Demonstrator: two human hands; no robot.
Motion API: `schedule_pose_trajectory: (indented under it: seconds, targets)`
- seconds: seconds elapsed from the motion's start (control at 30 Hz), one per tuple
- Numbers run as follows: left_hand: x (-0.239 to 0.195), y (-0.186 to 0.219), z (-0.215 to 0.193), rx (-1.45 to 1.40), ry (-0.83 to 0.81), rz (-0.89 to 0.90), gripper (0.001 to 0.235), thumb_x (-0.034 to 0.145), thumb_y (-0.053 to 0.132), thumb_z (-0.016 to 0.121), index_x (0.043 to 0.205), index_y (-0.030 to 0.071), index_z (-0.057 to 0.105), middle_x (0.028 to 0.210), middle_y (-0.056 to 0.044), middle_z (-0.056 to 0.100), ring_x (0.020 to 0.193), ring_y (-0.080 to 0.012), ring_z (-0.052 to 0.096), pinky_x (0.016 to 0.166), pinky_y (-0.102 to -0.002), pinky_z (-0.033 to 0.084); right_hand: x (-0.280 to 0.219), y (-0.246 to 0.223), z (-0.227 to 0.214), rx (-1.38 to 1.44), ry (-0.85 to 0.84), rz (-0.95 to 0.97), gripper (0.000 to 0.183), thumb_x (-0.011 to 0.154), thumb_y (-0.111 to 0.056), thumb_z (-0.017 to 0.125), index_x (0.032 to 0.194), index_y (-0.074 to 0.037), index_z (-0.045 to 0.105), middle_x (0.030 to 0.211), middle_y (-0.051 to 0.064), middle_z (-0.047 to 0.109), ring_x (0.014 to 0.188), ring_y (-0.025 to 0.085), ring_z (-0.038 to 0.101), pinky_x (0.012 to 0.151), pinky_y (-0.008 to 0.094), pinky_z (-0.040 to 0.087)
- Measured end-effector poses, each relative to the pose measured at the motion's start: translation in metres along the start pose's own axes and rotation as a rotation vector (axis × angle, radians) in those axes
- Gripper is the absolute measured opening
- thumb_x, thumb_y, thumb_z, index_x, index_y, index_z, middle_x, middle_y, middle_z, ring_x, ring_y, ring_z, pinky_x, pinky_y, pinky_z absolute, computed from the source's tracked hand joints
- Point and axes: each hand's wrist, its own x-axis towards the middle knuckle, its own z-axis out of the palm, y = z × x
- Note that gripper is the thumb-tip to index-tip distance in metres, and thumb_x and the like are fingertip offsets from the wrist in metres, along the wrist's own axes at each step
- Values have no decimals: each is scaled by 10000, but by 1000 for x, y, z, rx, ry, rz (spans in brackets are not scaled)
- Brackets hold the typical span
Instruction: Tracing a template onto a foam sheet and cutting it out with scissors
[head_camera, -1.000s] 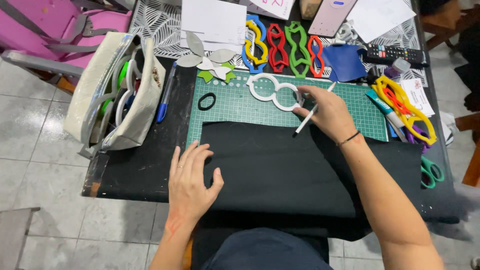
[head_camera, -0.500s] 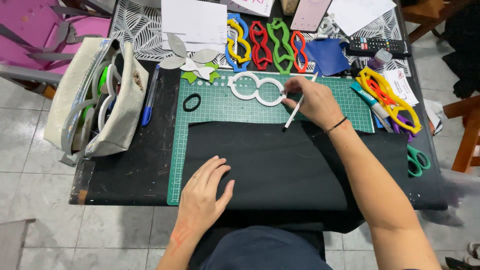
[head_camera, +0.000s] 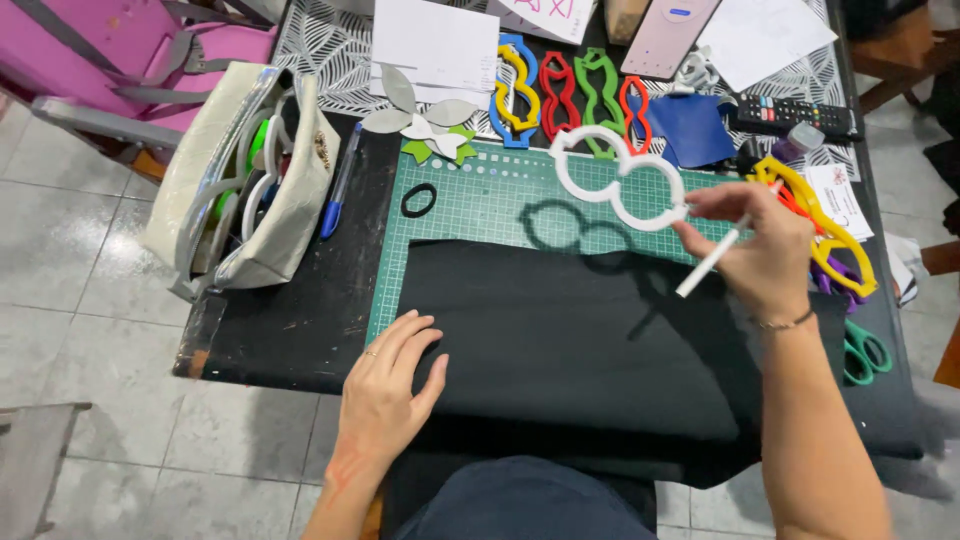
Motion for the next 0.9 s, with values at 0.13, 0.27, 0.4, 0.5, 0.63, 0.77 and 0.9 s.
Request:
schedule_pose_trajectory:
  seconds: [0.13, 0.27, 0.4, 0.5, 0.63, 0.77, 0.9]
  targets:
    - [1, -3, -7, 14, 18, -23, 207, 937, 146, 676, 1124, 57, 685, 1228, -75, 692, 1212, -244, 651, 1024, -384, 527, -35, -26, -5, 19, 1, 78, 254, 900, -36, 856, 1011, 15, 633, 1072, 179, 752, 1006, 227, 733, 777, 284, 553]
    - [-1, -4, -1, -43, -38, -93, 339, 929, 212, 698, 1226, 60, 634, 1267, -83, 685, 1234, -253, 640, 998, -382, 521, -60, -73, 22, 76, -34, 252, 272, 808, -80, 861, 919, -65, 612, 1040, 89, 779, 941, 134, 742, 832, 238, 567]
    - [-1, -1, -3, -82, -147, -202, 628, 909, 383, 715, 1391, 38, 508, 1366, -123, 629, 1293, -289, 587, 1038, -423, 485, -66, -111, 56, 151, -114, 242, 285, 758, -117, 868, 812, -108, 589, 982, 32, 808, 909, 93, 774, 792, 202, 587]
    - [-1, -1, -6, -94, -133, -194, 637, 898, 391, 727, 1389, 53, 504, 1379, -116, 619, 1285, -279, 591, 1043, -412, 483, -71, -115, 77, 94, -129, 259, 311, 764, -187, 875, 818, -155, 570, 995, -49, 808, 816, 37, 724, 651, 199, 487]
    - [-7, -4, -7, -82, -138, -180, 629, 899, 377, 728, 1391, 54, 505, 1398, -109, 612, 1308, -281, 573, 1066, -412, 466, -77, -117, 79, 76, -115, 210, 320, 768, -155, 870, 806, -149, 553, 992, -57, 803, 712, 32, 665, 609, 189, 484]
    - [-2, -4, -6, -26, -117, -106, 582, 905, 364, 727, 1359, 49, 544, 1369, -106, 631, 1287, -271, 592, 1048, -407, 481, -99, -105, 60, 79, -173, 238, 304, 761, -195, 872, 794, -170, 570, 985, -75, 815, 643, 17, 643, 571, 182, 466]
    - [6, -9, 3, 148, -52, -16, 489, 916, 384, 714, 1295, 89, 622, 1362, -65, 638, 1209, -258, 615, 988, -412, 481, -138, -83, 28, 96, -230, 255, 274, 754, -185, 866, 834, -160, 605, 1012, -16, 828, 703, 36, 731, 625, 185, 517]
